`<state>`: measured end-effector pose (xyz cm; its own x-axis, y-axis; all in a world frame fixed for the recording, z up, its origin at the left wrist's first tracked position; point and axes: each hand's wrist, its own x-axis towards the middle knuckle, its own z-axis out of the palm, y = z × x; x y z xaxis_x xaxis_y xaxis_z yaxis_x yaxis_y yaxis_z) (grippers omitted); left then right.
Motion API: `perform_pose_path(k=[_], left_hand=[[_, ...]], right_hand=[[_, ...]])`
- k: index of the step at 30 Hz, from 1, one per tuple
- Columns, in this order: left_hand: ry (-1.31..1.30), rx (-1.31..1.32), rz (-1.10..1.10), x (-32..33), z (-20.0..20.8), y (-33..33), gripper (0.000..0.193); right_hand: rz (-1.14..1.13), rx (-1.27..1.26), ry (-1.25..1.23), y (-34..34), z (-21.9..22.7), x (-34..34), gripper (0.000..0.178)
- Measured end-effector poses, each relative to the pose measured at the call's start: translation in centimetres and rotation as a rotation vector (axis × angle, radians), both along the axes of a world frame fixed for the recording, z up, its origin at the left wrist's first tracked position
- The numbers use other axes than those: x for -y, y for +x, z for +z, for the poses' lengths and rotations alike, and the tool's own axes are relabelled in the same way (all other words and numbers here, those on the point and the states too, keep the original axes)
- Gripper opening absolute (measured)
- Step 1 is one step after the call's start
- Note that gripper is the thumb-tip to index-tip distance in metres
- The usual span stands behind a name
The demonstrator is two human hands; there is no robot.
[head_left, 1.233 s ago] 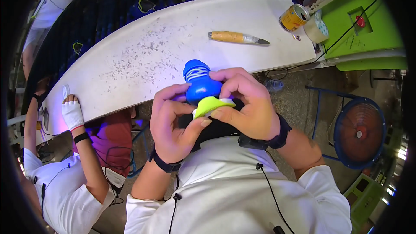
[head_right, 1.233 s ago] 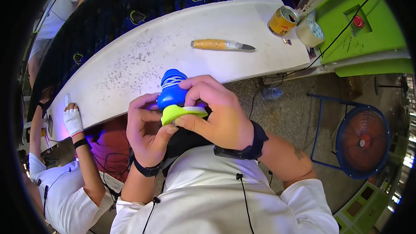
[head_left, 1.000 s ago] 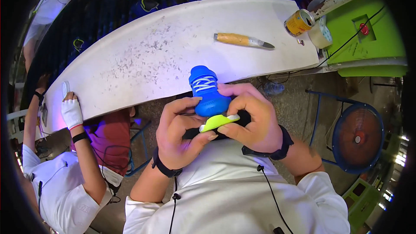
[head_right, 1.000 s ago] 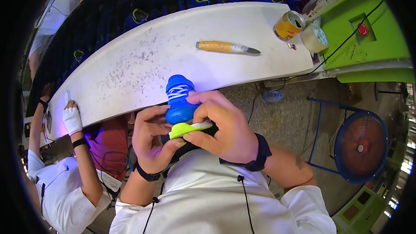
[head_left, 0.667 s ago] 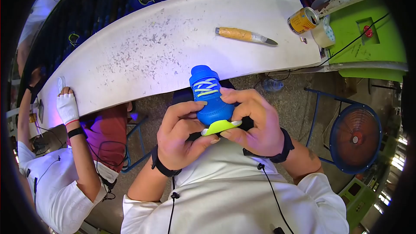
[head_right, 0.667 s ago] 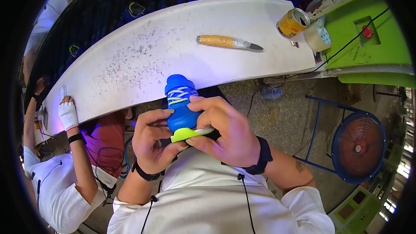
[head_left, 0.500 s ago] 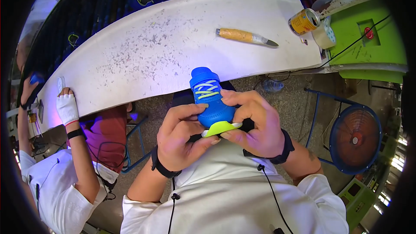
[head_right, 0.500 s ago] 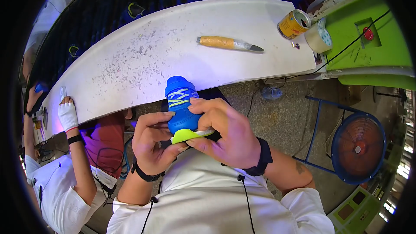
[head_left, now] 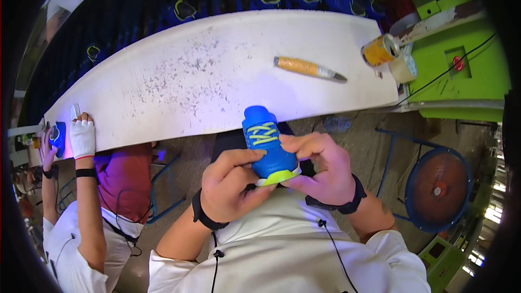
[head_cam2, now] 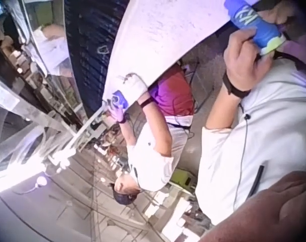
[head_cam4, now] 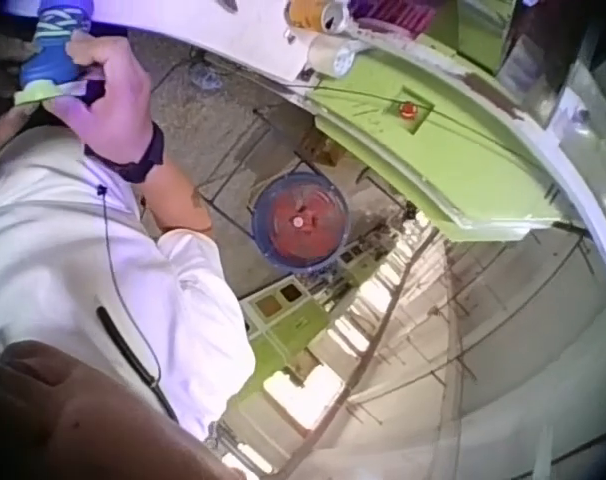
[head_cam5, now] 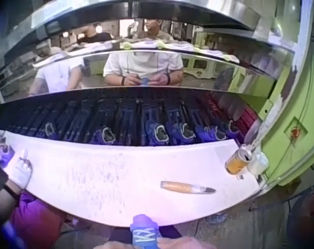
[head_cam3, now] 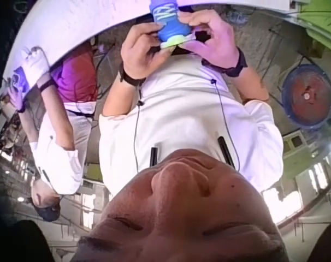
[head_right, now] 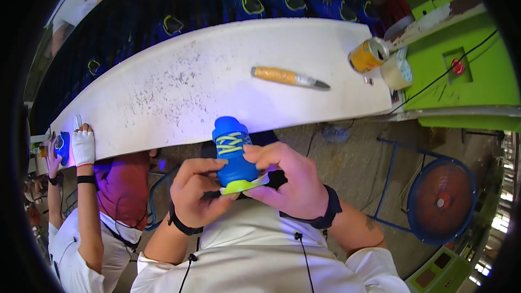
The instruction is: The person is assembling small blue shoes by attaching various components and checking their alignment on a manufacturing line.
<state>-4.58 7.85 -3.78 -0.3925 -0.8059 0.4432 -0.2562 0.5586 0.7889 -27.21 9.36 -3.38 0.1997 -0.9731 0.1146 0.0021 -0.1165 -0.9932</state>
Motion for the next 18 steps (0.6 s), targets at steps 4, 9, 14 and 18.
perform_pose_path(k=[4, 9, 14, 18], left_hand=[[-0.048, -0.012, 0.006, 1.3, -0.3, -0.5, 0.031], [-0.022, -0.009, 0.123, 1.7, 0.5, -2.9, 0.037], [0.004, -0.05, 0.049, 3.6, -1.7, -2.7, 0.046], [0.088, -0.063, -0.06, 4.9, -2.1, -2.9, 0.046]], right_hand=[[0.181, -0.608, -0.217, -1.5, 2.8, 1.9, 0.053], [0.104, -0.009, -0.149, 1.0, -0.3, 3.8, 0.041], [0.094, 0.059, -0.112, -0.4, -1.5, 4.8, 0.044], [0.171, 0.182, 0.012, -1.8, -1.3, 5.3, 0.036]])
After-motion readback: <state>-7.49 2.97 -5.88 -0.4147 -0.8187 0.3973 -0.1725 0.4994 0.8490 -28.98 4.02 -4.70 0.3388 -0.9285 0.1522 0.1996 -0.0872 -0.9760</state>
